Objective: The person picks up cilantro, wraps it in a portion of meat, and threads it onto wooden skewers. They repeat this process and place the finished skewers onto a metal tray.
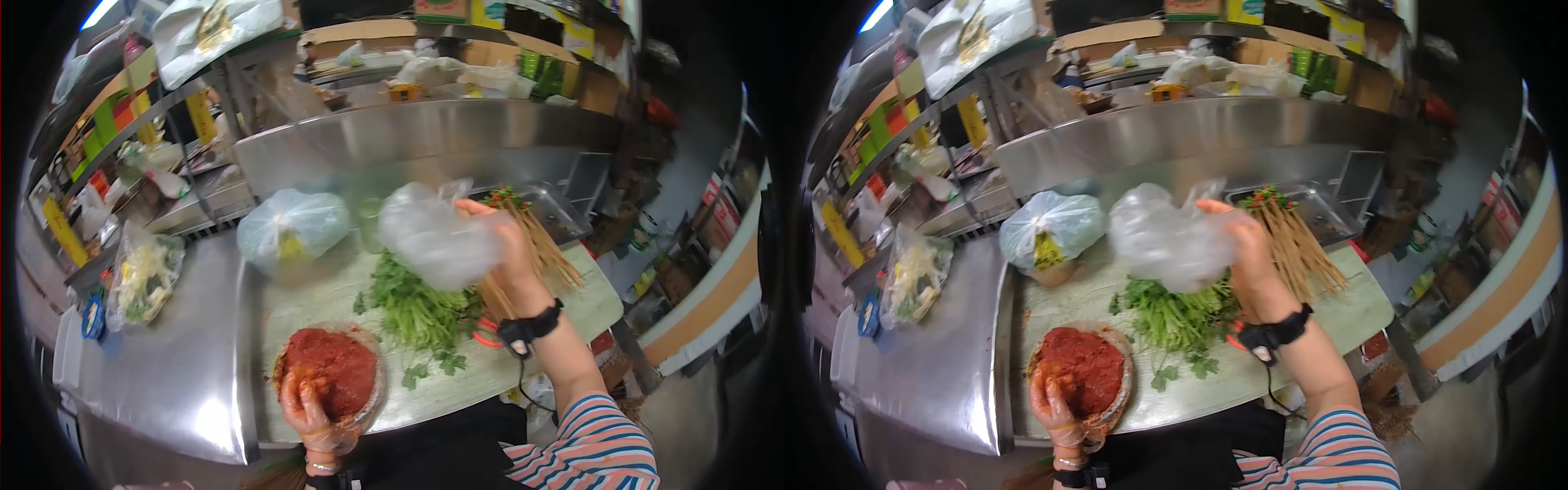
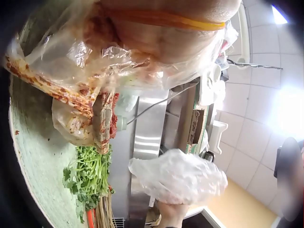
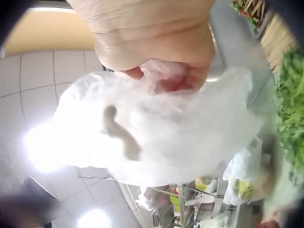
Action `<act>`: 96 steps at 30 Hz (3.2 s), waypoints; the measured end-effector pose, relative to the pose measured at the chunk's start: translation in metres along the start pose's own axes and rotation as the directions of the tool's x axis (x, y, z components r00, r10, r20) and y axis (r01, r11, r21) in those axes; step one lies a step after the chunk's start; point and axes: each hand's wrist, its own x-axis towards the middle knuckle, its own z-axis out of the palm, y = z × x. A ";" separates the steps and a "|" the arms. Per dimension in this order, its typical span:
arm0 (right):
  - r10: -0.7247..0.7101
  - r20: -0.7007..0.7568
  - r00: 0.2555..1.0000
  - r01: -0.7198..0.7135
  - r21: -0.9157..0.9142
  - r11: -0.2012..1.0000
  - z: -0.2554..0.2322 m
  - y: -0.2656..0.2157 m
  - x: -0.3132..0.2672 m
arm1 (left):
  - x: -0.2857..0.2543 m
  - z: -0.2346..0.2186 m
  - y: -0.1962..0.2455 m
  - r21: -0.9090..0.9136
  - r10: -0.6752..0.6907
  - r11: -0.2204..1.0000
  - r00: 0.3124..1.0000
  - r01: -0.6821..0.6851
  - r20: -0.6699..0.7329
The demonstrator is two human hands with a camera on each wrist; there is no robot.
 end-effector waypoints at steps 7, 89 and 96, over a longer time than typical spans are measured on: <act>0.485 0.295 0.823 -0.511 0.015 0.859 -0.070 -0.132 -0.142 | 0.002 -0.006 -0.011 -0.017 0.034 0.999 0.999 -0.033 0.021; 0.082 -0.403 0.912 -0.348 -0.862 -0.369 -0.173 0.016 -0.057 | 0.003 -0.006 -0.021 0.044 -0.027 0.999 0.993 0.023 0.111; 0.220 -0.702 0.677 -0.503 -0.660 -0.558 -0.194 -0.005 -0.033 | 0.001 0.008 -0.004 0.036 -0.036 0.999 0.998 0.034 0.056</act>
